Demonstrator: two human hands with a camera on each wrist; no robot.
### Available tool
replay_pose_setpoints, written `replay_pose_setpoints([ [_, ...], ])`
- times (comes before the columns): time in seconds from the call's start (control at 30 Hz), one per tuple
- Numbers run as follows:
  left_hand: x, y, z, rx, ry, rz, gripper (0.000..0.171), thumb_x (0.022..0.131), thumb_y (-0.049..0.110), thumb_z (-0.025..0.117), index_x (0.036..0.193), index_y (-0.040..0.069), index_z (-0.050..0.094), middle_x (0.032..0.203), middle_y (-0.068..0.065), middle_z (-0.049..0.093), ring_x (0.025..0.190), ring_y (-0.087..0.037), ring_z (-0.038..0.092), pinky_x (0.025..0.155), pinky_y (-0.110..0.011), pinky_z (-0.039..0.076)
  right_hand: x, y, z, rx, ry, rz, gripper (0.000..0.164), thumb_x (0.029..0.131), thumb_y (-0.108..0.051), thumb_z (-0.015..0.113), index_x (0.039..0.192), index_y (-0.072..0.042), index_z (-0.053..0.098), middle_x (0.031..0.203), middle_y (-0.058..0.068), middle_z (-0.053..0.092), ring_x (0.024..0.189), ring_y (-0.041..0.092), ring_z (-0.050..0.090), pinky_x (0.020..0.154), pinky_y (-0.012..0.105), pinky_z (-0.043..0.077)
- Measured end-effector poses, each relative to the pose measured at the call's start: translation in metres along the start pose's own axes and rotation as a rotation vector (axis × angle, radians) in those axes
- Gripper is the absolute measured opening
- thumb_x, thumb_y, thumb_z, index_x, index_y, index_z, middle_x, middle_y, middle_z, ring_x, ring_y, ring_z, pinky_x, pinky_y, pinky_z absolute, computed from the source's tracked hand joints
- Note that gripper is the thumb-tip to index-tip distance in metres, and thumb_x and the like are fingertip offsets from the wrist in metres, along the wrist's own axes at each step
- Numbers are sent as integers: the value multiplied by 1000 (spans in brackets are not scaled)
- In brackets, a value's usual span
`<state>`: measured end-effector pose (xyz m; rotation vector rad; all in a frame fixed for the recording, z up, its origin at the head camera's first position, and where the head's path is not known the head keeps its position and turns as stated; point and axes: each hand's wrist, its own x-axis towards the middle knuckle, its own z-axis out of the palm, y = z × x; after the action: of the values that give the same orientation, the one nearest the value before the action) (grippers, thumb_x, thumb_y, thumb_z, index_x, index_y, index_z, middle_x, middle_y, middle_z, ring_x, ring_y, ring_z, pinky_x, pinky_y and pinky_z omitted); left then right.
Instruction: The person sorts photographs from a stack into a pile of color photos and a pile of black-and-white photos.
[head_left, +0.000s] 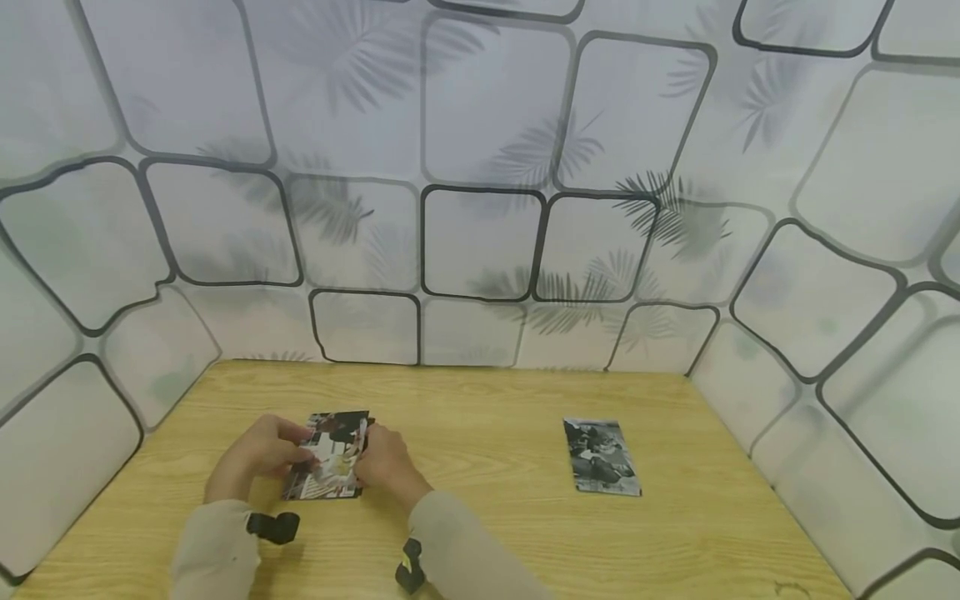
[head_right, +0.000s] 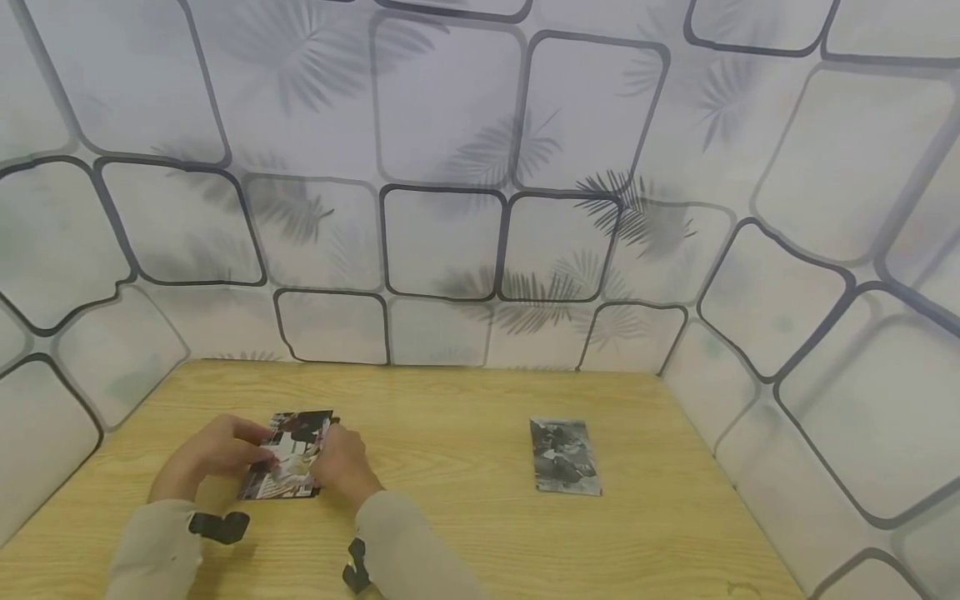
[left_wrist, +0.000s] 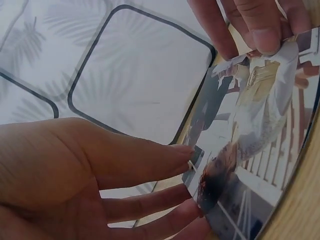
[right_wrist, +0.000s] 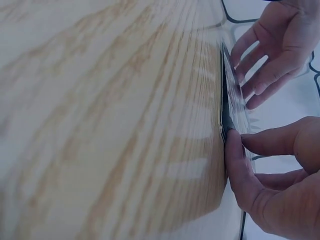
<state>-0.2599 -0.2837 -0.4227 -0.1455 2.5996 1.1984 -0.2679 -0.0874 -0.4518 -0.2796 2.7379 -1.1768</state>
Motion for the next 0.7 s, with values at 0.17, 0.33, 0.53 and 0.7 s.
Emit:
replay_pose_setpoints([
  [0.17,1,-2,1,5,-20,26,44,94,1,65,132,-19,54,130,-40,59,110,-41,69,87,-49,63,0,0,0,-24,-14,31,24,77,6,74,96,-4,64,72,3,63,60,12,57,52,21,51],
  [0.33,2,-3,0,-6,-11,29,47,94,2,65,133,-19,53,131,-41,57,111,-43,68,86,-47,63,3,-1,2,-75,-1,42,26,76,2,76,98,-5,65,71,2,62,62,13,54,55,23,47],
  [0.53,0,-3,1,-2,-15,36,48,94,3,65,134,-20,52,132,-41,57,111,-44,68,85,-48,63,1,1,3,-44,8,28,31,78,2,77,107,-1,68,79,5,68,64,12,59,57,22,54],
  [0.7,-2,-1,1,4,-29,35,49,95,4,63,136,-20,50,136,-42,54,115,-48,66,86,-48,63,-3,6,5,5,11,18,48,83,0,74,130,2,64,70,4,68,55,12,67,59,22,59],
])
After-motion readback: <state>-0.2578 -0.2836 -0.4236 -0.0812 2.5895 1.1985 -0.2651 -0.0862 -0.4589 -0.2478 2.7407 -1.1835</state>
